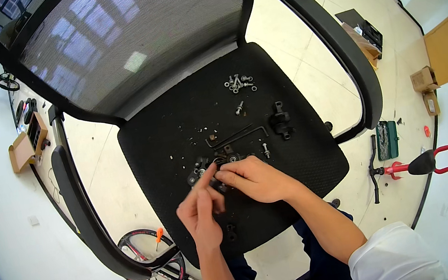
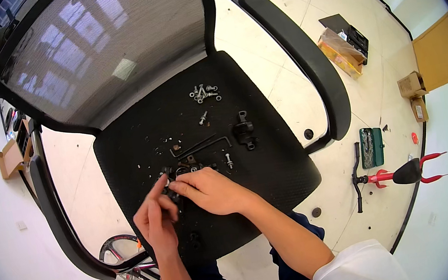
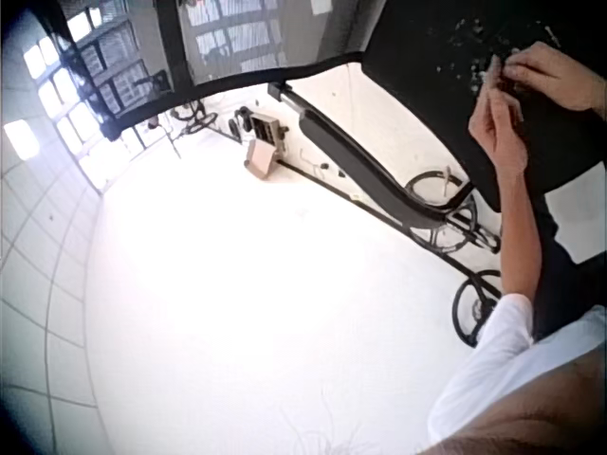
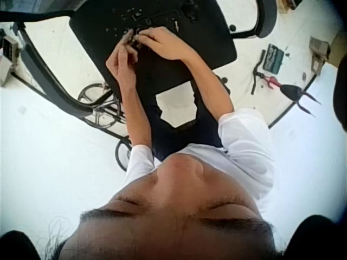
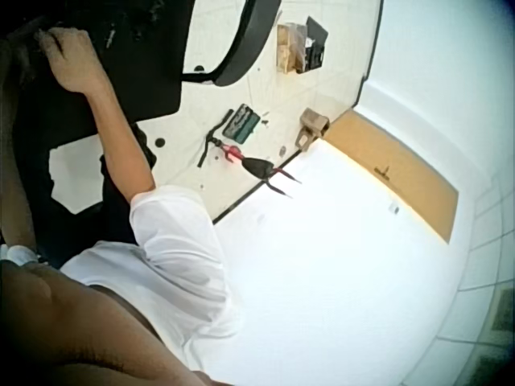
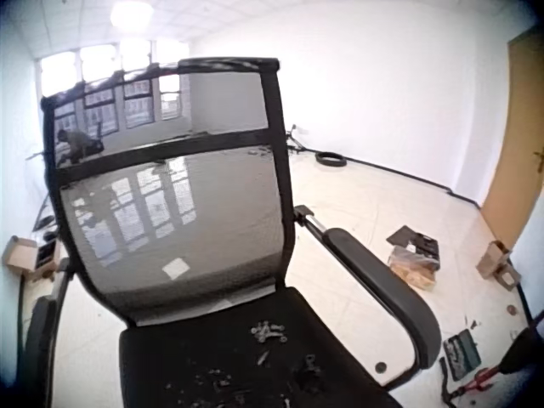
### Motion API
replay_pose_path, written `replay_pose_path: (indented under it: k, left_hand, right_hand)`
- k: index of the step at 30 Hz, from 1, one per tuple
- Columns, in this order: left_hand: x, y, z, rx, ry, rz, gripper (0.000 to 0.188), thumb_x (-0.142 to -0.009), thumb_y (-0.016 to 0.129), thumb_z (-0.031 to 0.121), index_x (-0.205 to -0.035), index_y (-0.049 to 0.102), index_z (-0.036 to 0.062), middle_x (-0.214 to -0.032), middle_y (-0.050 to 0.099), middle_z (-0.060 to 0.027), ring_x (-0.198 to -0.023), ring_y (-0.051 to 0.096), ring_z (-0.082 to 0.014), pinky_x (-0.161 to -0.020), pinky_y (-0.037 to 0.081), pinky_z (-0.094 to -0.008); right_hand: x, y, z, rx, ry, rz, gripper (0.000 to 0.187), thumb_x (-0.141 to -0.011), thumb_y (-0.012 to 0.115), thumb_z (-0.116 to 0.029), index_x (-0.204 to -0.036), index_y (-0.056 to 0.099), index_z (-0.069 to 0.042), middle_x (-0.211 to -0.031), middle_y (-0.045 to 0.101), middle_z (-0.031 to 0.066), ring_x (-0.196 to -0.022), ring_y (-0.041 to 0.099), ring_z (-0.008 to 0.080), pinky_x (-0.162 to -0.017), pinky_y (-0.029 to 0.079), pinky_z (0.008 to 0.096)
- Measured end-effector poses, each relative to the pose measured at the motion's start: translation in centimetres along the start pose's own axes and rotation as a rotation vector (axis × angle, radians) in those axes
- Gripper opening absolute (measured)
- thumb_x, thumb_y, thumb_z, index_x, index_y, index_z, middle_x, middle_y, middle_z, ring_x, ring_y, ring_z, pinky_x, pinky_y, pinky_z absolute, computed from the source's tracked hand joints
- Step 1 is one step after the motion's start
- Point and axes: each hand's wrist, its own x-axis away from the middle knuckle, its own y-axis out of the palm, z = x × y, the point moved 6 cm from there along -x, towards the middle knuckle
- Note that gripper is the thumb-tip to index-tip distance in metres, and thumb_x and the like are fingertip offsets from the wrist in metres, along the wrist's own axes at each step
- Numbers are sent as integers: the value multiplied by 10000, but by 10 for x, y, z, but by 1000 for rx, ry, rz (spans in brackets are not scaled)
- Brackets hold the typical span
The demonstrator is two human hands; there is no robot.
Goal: The person assembles small mechanical components on a chair seat, using an Allen key to tighten screws and attaching brackets and fasteners. The person handles multiple small parts, including screws, nuts, and metal brackets, and uses tools to secure them together.
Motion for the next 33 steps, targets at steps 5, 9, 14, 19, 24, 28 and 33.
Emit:
replay_pose_path:
  k: [5,9,14,19,24,28,33]
  left_hand:
    - [4,8,-12,-194,-123,-158,359,-989,471,257,-978,661,-49,-593,481,11,-550,427,-66,-518,332,-235]
    - [15,15,-3,76,-120,-441,453,-1005,402,326,-1128,647,-34,-599,510,-8,-528,427,-82,-504,318,-236]
    - [7,5,0,6,-118,-175,591,-1037,288,413,-1267,588,-41,-601,512,-8,-527,408,-73,-514,309,-223]
    - [8,6,-17,-327,-195,-215,517,-1030,364,345,-842,666,-29,-557,502,-3,-488,437,-73,-480,317,-239]
    - [15,6,-9,225,-189,-183,745,-1029,190,492,-1062,678,-71,-539,497,-19,-477,405,-93,-479,298,-242]
    - [5,-2,-6,-8,-193,-91,669,-1041,222,457,-1191,647,-37,-556,472,9,-512,399,-69,-503,295,-224]
    - [12,6,-14,-204,-256,-210,545,-1043,321,358,-1092,687,-43,-569,476,25,-518,384,-50,-499,292,-223]
  right_hand:
    - [-3,-6,1,-283,71,26,335,-1020,490,-256,-868,589,25,-676,482,-25,-643,415,56,-583,378,242]
    - [-3,-9,-1,-253,112,28,333,-1020,490,-246,-853,570,31,-678,487,-15,-643,417,69,-587,388,256]
    - [0,3,-2,-113,0,49,305,-1009,486,-215,-903,591,51,-658,532,65,-620,463,118,-587,416,286]
    - [-3,-2,-2,-59,25,109,318,-1000,505,-233,-906,613,51,-657,569,67,-611,530,114,-564,424,270]
    - [-1,-1,2,-108,62,103,322,-1006,498,-233,-884,617,41,-630,525,44,-575,450,95,-535,397,273]
    - [-1,-1,-3,-88,-2,139,323,-1007,494,-230,-884,609,45,-616,507,41,-568,429,100,-530,387,280]
    - [-2,-7,-1,-100,32,164,316,-1004,499,-228,-888,604,47,-592,489,55,-558,409,109,-529,380,289]
